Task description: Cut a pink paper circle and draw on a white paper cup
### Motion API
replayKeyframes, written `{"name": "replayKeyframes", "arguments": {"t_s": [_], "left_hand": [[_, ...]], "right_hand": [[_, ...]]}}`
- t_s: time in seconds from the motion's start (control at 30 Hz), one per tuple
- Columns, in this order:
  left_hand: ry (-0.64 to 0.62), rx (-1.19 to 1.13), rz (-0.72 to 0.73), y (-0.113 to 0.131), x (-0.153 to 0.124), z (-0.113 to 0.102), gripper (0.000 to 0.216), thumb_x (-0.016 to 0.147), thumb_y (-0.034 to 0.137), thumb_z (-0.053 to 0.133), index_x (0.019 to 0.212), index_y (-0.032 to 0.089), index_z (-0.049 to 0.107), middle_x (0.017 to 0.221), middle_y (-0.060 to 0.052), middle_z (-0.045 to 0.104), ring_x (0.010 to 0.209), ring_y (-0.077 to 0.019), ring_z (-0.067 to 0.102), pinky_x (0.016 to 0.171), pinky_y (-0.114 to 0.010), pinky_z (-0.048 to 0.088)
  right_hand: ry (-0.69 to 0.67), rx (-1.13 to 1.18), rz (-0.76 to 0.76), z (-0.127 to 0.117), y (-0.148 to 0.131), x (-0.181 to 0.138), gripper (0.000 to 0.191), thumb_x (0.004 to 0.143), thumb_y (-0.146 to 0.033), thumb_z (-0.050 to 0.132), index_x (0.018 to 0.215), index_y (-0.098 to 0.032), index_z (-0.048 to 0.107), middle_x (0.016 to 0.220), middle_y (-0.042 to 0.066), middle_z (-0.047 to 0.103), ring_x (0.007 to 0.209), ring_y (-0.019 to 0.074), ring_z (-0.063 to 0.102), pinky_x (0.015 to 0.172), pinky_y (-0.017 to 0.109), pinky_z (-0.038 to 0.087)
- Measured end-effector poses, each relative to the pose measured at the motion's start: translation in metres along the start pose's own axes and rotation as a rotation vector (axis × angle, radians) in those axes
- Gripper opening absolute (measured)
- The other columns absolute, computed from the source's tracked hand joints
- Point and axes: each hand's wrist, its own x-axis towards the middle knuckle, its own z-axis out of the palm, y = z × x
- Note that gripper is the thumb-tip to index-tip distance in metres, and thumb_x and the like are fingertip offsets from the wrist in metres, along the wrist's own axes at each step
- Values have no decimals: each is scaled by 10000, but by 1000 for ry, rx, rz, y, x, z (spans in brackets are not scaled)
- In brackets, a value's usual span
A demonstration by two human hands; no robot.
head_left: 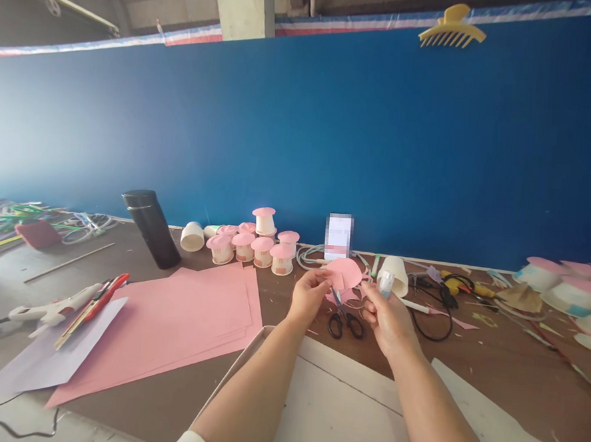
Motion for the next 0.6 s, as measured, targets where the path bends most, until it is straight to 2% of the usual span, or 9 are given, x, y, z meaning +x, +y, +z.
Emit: {"name": "replayKeyframes", "arguments": {"t_s": [0.13,0.27,0.37,0.5,0.6], "left_hand": [[-47,67,-35,9,-6,1,224,776,241,665,981,186,738,757,-17,668,641,-105,588,616,-223,482],[-78,136,-41,19,-12,3,198,801,223,625,951,182,747,833,-34,703,672,-113,607,639,-230,500],[-107,210,-24,17,-13,4,227,806,192,594,985,181,734,864,-36,707,675,-117,610,649,-241,502],[-112,371,151,5,-12,6,337,744,56,569,1035,175,690,941,-48,694,796,-129,621,744,-252,494],[-56,486,259,1,-12,7,282,731,53,599,972,178,675,956,-43,680,843,-135,611,779,-256,478]], "right_hand": [[-18,-118,26,2,4,-3,458,601,-464,850,830,-190,561,576,-95,428,459,29,292,367,154,197],[-1,-164,31,5,9,-3,429,598,-448,838,769,-194,538,501,-105,394,430,41,304,369,179,191],[15,-148,36,5,12,-1,393,602,-396,816,709,-200,493,478,-109,374,412,38,288,360,181,173],[68,-128,48,4,13,2,388,575,-335,807,676,-212,454,462,-109,378,399,39,301,351,176,170],[53,-130,61,3,15,3,399,561,-325,808,658,-218,436,452,-111,369,391,36,288,350,176,160]]}}
